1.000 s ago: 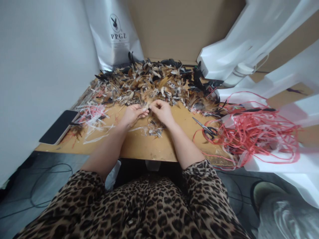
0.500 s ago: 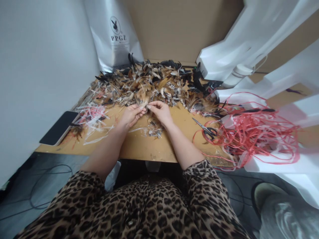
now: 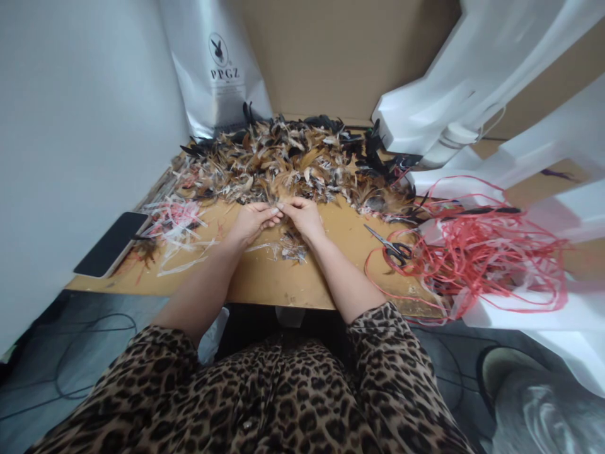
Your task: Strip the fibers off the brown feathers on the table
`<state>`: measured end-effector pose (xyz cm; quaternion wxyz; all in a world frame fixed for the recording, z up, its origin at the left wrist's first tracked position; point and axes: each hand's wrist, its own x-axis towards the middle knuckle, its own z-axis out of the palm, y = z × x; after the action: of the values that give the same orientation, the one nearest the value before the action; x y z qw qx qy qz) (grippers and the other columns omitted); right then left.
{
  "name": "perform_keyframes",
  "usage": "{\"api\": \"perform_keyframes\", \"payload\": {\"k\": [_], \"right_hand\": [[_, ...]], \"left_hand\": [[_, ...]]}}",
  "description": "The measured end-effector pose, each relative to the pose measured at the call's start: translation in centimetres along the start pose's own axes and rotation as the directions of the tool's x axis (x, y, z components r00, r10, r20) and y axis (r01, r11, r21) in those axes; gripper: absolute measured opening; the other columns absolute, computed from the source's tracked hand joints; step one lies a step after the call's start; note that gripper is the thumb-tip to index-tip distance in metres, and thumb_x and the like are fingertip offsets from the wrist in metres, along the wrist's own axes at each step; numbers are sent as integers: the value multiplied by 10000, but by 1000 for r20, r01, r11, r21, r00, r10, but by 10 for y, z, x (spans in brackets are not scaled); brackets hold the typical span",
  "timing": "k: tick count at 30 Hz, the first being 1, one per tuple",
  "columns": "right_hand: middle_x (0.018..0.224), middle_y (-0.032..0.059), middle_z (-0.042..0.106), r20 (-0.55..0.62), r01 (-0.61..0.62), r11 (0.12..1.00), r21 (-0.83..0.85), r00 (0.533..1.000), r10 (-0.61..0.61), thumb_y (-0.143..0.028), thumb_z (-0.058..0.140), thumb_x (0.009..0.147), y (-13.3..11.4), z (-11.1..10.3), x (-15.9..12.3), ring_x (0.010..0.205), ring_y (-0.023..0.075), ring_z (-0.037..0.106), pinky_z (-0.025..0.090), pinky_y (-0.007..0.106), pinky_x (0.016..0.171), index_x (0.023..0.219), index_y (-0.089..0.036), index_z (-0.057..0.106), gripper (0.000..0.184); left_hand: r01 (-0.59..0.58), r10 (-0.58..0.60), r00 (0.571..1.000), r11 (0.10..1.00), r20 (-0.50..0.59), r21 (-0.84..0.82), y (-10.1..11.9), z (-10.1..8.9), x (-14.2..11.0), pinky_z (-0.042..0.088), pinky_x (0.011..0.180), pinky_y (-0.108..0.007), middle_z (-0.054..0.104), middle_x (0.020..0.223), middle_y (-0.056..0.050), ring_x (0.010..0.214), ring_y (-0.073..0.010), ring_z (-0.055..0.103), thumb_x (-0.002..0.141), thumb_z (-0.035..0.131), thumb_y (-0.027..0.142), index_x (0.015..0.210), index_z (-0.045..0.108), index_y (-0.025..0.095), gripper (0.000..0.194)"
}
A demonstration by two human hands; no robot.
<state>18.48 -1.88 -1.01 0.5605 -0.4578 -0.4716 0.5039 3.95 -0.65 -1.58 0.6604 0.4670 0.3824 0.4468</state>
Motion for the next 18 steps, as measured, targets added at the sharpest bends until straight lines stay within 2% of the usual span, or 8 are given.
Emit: {"api": "perform_keyframes", "payload": {"k": [8, 14, 18], "right_hand": [[661, 6, 674, 22, 21, 1000, -17, 1000, -21, -378, 774, 599, -2, -1, -1, 629, 125, 589, 487, 281, 691, 640, -176, 686, 224], [663, 9, 670, 55, 41, 998, -45, 998, -39, -383, 761, 609, -5, 0, -2, 640, 121, 579, 475, 277, 702, 640, -169, 680, 231], [727, 8, 682, 19, 52, 992, -110, 999, -51, -404, 737, 631, -7, -9, 3, 670, 122, 578, 477, 277, 717, 763, -181, 699, 263]], "left_hand": [[17, -16, 1000, 999, -15, 45, -2, -3, 2, 445, 529, -163, 693, 669, -61, 513, -52, 575, 678, 753, 250, 746, 718, 104, 165], [-25, 25, 1000, 997, 2, 70, -4, -3, 2, 459, 540, -184, 692, 667, -53, 518, -65, 583, 660, 760, 269, 713, 705, 107, 179], [-56, 57, 997, 998, -45, 26, 0, -5, 3, 447, 528, -170, 690, 671, -48, 517, -54, 574, 670, 755, 274, 697, 683, 108, 182]]}}
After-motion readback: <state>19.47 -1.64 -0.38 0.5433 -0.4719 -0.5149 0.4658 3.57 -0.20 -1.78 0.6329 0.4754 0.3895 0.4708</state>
